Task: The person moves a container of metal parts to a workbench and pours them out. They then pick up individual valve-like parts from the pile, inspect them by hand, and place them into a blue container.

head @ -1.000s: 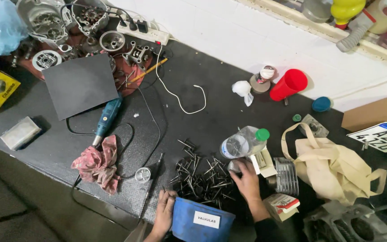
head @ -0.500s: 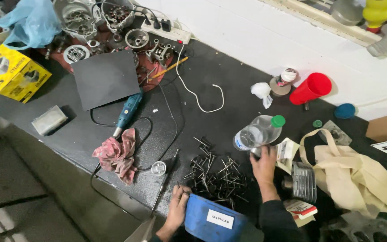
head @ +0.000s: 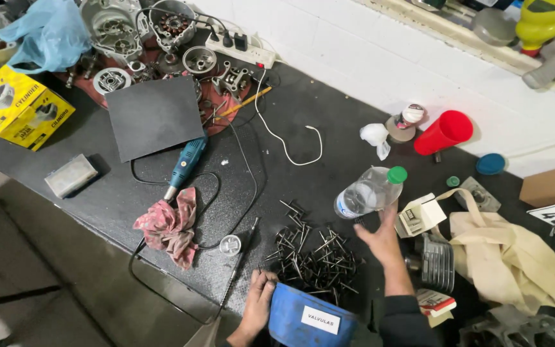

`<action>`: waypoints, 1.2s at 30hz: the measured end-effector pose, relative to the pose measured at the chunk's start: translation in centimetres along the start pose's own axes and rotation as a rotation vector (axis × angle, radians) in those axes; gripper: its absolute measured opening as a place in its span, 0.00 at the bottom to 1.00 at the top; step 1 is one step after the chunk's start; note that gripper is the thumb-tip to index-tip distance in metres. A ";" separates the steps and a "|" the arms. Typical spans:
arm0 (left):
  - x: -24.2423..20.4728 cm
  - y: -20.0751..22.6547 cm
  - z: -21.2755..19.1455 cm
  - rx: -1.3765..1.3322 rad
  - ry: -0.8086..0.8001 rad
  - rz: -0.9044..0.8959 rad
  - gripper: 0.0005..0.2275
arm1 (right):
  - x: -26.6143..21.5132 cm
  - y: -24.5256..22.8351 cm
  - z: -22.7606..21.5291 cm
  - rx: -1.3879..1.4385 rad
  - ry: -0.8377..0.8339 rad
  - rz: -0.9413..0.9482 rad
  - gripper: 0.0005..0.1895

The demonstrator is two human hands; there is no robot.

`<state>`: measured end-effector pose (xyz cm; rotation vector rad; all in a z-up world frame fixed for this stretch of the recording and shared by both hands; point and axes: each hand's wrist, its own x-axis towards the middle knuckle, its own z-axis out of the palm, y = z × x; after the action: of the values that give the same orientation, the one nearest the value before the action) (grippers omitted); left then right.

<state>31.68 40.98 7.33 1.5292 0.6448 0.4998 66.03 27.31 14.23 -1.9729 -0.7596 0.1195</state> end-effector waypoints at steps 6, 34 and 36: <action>0.0 0.3 -0.1 -0.042 -0.011 -0.021 0.07 | 3.0 0.7 3.3 0.148 0.074 0.122 0.59; 8.9 -0.4 2.5 -0.047 0.077 -0.511 0.28 | -20.7 -5.4 0.8 0.323 -0.216 0.162 0.68; 10.2 -1.8 2.5 0.044 0.082 -0.544 0.29 | -19.6 -4.9 1.2 0.353 -0.187 0.185 0.66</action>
<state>40.68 45.92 4.64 1.3058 1.0973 0.1328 47.65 18.88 13.18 -1.7039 -0.6231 0.5203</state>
